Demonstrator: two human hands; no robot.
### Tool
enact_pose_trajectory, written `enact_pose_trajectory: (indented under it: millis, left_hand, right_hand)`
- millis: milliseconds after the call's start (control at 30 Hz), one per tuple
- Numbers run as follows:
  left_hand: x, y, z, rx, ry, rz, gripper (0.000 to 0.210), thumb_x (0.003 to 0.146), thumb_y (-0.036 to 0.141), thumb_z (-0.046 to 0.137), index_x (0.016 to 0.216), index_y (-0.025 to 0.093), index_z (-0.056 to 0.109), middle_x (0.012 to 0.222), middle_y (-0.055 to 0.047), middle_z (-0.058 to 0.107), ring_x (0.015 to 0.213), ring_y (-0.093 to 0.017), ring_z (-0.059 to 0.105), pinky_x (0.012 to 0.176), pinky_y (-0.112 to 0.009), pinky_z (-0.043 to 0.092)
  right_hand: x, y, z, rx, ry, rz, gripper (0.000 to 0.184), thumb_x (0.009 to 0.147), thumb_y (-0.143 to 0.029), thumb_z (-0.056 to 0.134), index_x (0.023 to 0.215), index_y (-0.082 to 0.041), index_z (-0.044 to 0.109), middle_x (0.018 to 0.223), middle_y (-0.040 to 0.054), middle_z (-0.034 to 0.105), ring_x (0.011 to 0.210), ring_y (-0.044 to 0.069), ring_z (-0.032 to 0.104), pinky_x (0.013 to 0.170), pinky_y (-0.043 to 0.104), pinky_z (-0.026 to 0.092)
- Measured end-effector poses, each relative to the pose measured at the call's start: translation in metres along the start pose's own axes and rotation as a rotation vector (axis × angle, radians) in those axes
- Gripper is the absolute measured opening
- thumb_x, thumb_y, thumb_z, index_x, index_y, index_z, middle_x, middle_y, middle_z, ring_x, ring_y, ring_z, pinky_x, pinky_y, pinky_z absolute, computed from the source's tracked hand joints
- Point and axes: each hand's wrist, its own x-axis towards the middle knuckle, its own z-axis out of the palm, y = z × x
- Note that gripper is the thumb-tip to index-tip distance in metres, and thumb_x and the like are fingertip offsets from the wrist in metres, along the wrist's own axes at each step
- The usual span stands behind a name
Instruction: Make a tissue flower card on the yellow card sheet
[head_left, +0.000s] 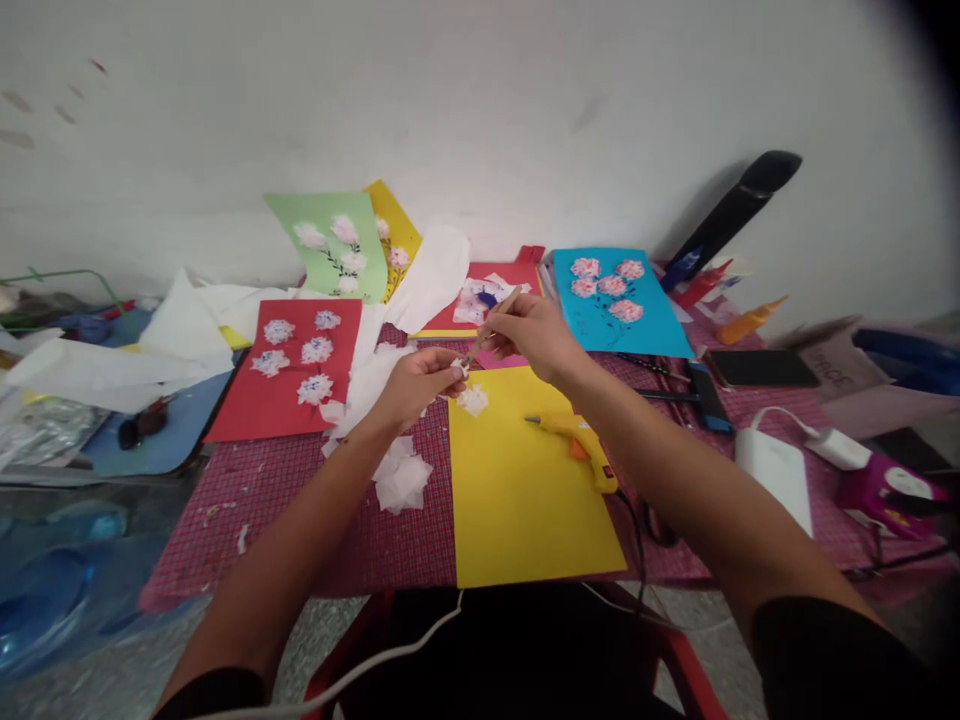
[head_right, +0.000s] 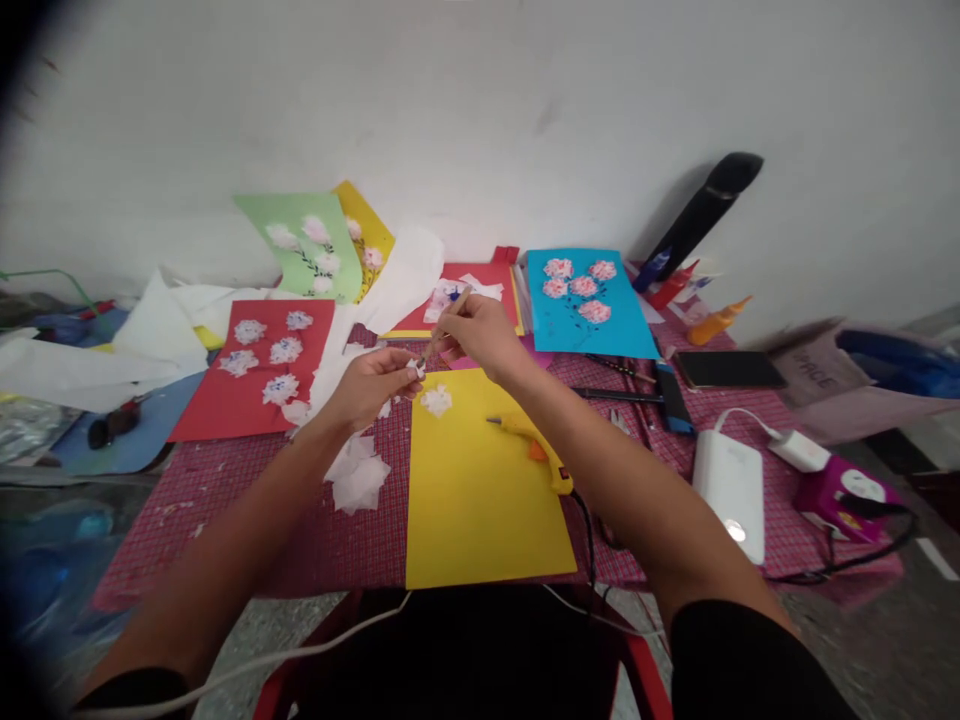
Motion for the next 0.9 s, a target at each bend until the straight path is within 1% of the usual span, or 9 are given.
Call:
enact_pose_trajectory:
  millis: [133, 200, 300, 367, 433, 533, 633, 733, 900]
  left_hand:
    - [0.009, -0.003, 0.003, 0.028, -0.052, 0.026, 0.039, 0.074, 0.036, 0.084, 0.101, 0.014, 0.066, 0.081, -0.005, 0.074, 0.071, -0.015, 0.069, 0.067, -0.029, 0.056]
    - [0.013, -0.005, 0.003, 0.034, -0.068, 0.029, 0.036, 0.074, 0.034, 0.083, 0.097, 0.015, 0.064, 0.078, -0.004, 0.073, 0.069, -0.015, 0.069, 0.066, -0.028, 0.055]
    - [0.017, -0.009, 0.002, 0.048, -0.062, 0.021, 0.034, 0.075, 0.035, 0.082, 0.093, 0.015, 0.062, 0.075, -0.003, 0.072, 0.068, -0.015, 0.069, 0.066, -0.027, 0.055]
    - [0.020, -0.011, 0.000, 0.070, -0.063, 0.012, 0.034, 0.076, 0.037, 0.081, 0.092, 0.015, 0.062, 0.076, -0.003, 0.072, 0.068, -0.015, 0.069, 0.066, -0.027, 0.055]
    - [0.023, -0.013, -0.002, 0.096, -0.073, 0.007, 0.034, 0.076, 0.039, 0.080, 0.092, 0.015, 0.062, 0.077, -0.004, 0.072, 0.069, -0.015, 0.069, 0.066, -0.027, 0.055]
    - [0.029, -0.019, -0.004, 0.147, -0.091, 0.016, 0.034, 0.078, 0.041, 0.079, 0.093, 0.015, 0.063, 0.077, -0.004, 0.072, 0.069, -0.015, 0.068, 0.067, -0.027, 0.054]
    - [0.036, -0.026, -0.005, 0.226, -0.103, 0.041, 0.028, 0.080, 0.038, 0.076, 0.093, 0.015, 0.065, 0.078, -0.003, 0.072, 0.069, -0.014, 0.066, 0.066, -0.026, 0.052]
    - [0.040, -0.032, -0.006, 0.338, -0.084, 0.055, 0.022, 0.080, 0.034, 0.073, 0.090, 0.016, 0.067, 0.077, -0.002, 0.070, 0.068, -0.014, 0.063, 0.062, -0.025, 0.047]
    - [0.040, -0.036, -0.007, 0.547, -0.101, 0.036, 0.017, 0.082, 0.033, 0.068, 0.083, 0.016, 0.070, 0.075, -0.001, 0.068, 0.065, -0.014, 0.057, 0.058, -0.025, 0.040]
  right_hand:
    - [0.014, 0.012, -0.003, -0.071, 0.081, -0.082, 0.015, 0.079, -0.017, 0.072, 0.073, -0.021, 0.059, 0.050, -0.0050, 0.055, 0.040, 0.009, 0.048, 0.037, 0.021, 0.038]
    - [0.016, 0.015, -0.003, -0.004, 0.044, -0.075, 0.012, 0.079, -0.018, 0.071, 0.075, -0.021, 0.060, 0.049, -0.0073, 0.051, 0.037, 0.007, 0.042, 0.034, 0.021, 0.033]
    - [0.020, 0.016, -0.005, 0.091, -0.106, 0.006, 0.013, 0.080, -0.024, 0.074, 0.079, -0.020, 0.062, 0.054, -0.0053, 0.058, 0.040, 0.008, 0.047, 0.038, 0.021, 0.039]
    - [0.024, 0.016, -0.007, 0.075, -0.175, 0.019, 0.019, 0.079, -0.029, 0.078, 0.077, -0.020, 0.061, 0.058, -0.0021, 0.063, 0.044, 0.010, 0.052, 0.040, 0.022, 0.044]
    - [0.029, 0.017, -0.008, 0.000, -0.188, -0.009, 0.025, 0.081, -0.034, 0.079, 0.072, -0.020, 0.060, 0.059, 0.0004, 0.065, 0.045, 0.011, 0.055, 0.041, 0.023, 0.045]
    - [0.039, 0.023, -0.008, -0.149, -0.152, -0.068, 0.031, 0.085, -0.036, 0.077, 0.067, -0.021, 0.057, 0.055, 0.0004, 0.062, 0.044, 0.011, 0.052, 0.039, 0.025, 0.042]
    - [0.049, 0.029, -0.004, -0.289, -0.146, -0.101, 0.031, 0.090, -0.033, 0.072, 0.067, -0.021, 0.056, 0.055, -0.0004, 0.060, 0.044, 0.011, 0.050, 0.041, 0.025, 0.039]
    - [0.056, 0.031, 0.001, -0.450, -0.190, -0.113, 0.033, 0.094, -0.029, 0.065, 0.064, -0.021, 0.054, 0.054, 0.0007, 0.060, 0.045, 0.012, 0.053, 0.045, 0.027, 0.039]
    - [0.055, 0.029, 0.009, -0.689, -0.234, -0.129, 0.035, 0.092, -0.024, 0.063, 0.059, -0.021, 0.049, 0.051, 0.0003, 0.059, 0.048, 0.012, 0.053, 0.051, 0.028, 0.037]
